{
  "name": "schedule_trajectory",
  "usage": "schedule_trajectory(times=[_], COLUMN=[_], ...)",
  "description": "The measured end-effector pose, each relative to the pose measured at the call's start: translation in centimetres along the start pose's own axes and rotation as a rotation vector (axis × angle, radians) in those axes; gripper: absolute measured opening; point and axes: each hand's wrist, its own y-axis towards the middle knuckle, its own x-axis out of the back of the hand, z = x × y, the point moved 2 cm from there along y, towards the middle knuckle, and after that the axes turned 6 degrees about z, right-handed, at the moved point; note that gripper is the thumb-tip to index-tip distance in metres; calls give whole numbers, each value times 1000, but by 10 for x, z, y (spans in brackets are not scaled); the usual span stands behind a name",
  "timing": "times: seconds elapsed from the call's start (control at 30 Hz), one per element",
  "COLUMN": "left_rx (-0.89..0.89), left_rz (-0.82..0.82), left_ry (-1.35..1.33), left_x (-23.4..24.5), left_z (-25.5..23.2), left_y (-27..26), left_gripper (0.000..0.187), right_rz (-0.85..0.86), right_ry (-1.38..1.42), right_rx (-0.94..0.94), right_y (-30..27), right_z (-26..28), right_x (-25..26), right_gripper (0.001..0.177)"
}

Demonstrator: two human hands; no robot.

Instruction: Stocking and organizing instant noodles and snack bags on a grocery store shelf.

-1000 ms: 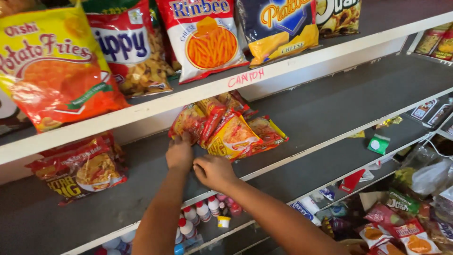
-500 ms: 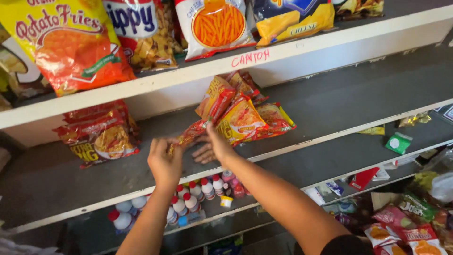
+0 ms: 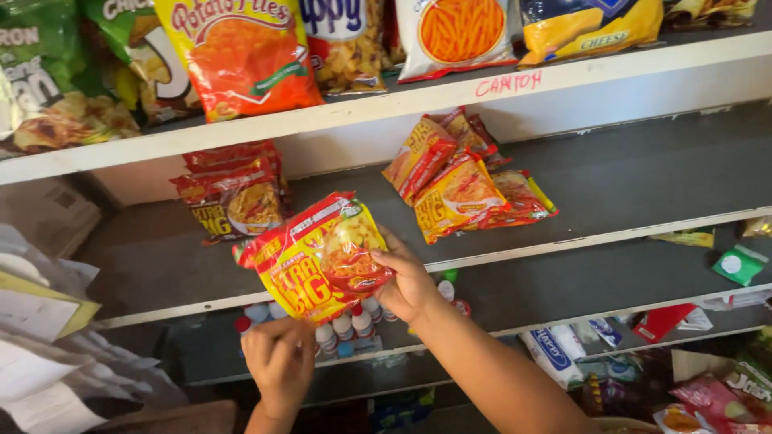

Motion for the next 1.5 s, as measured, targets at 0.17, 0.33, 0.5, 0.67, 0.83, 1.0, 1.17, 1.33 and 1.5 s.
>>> schedule_trajectory(times=[0.17,0.33,0.5,0.67,0.83,1.0,1.17,1.33,1.5], left_rx=[589,954,909,701,676,581,610,549,568], left_rz=[-116,-296,-374,-426,-366,-268,-250,-298,-233], left_ry=[-541,-1238,-1134,-889,-783,-642,-604,-644,-352], left_x=[-16,6,25,41,43,49,44,28,15], left_z=[34,50,53,64,71,96,125,157,205], left_y=[-36,6,26,17,18,29,33,40,65], left_gripper=[17,32,18,14,16,16,17,18,26], right_rz=[-2,-48,-29,92,-62,-24,-130,-238,-199], right_ry=[29,32,-55,-277,-625,-428,-237,-305,-306], right_rx=[93,157,153,26,33,188,0,149,267], right_y=[-9,-14,-23,-15,6,36,62,98,173], right_z=[-19,-37,-65,-67,-81,-80,-103,-113,-104], right_x=[-18,-32,-34,3,13,-31,-31,-20,10], right_gripper=[63,67,66,59,44,22,19,17,17])
